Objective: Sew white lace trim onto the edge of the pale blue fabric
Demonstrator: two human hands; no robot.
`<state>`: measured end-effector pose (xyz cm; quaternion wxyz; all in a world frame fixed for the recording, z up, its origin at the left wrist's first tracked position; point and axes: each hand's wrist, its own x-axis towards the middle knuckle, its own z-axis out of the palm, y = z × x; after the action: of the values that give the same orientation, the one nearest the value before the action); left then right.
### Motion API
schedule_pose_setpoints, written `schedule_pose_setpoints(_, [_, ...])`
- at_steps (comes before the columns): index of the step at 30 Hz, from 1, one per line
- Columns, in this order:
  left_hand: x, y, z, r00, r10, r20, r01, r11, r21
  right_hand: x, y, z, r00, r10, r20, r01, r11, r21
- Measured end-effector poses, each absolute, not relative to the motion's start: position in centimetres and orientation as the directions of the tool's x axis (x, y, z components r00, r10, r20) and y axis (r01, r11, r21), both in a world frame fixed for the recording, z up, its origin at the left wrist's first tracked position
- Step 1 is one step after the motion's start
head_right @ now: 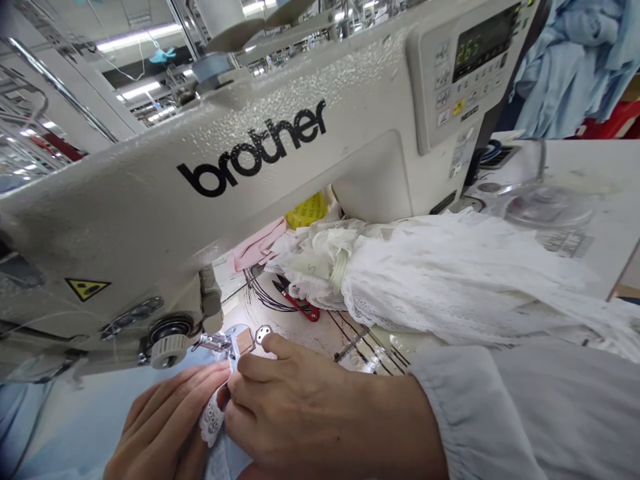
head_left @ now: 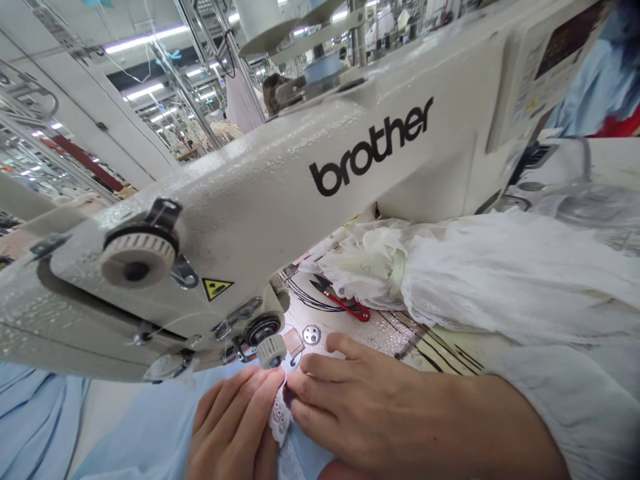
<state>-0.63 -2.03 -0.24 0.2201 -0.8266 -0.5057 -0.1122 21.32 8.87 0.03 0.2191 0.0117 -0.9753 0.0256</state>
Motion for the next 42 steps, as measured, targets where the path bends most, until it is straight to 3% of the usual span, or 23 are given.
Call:
schedule_pose_setpoints(11, [-1.62, -2.12, -0.66, 0.48, 0.793, 0.374, 0.871, -0.381, -0.309, 21.09, 8.99, 0.08, -0.923, 0.02, 0.385, 0.001, 0.999, -0.048])
schedule_pose_setpoints(21, [-1.17, -2.23, -0.14, 0.299, 0.835, 0.462, 0.952, -0.292, -0.087, 21.48, 9.15, 0.26, -0.914, 0.028, 0.404, -0.023, 0.992, -0.121])
schedule_pose_setpoints(42, [-1.08, -2.31, -0.67, 0.316, 0.831, 0.458, 0.947, -0.309, -0.092, 21.03, 8.81, -0.03, -0.907, 0.007, 0.42, -0.012, 0.999, -0.042])
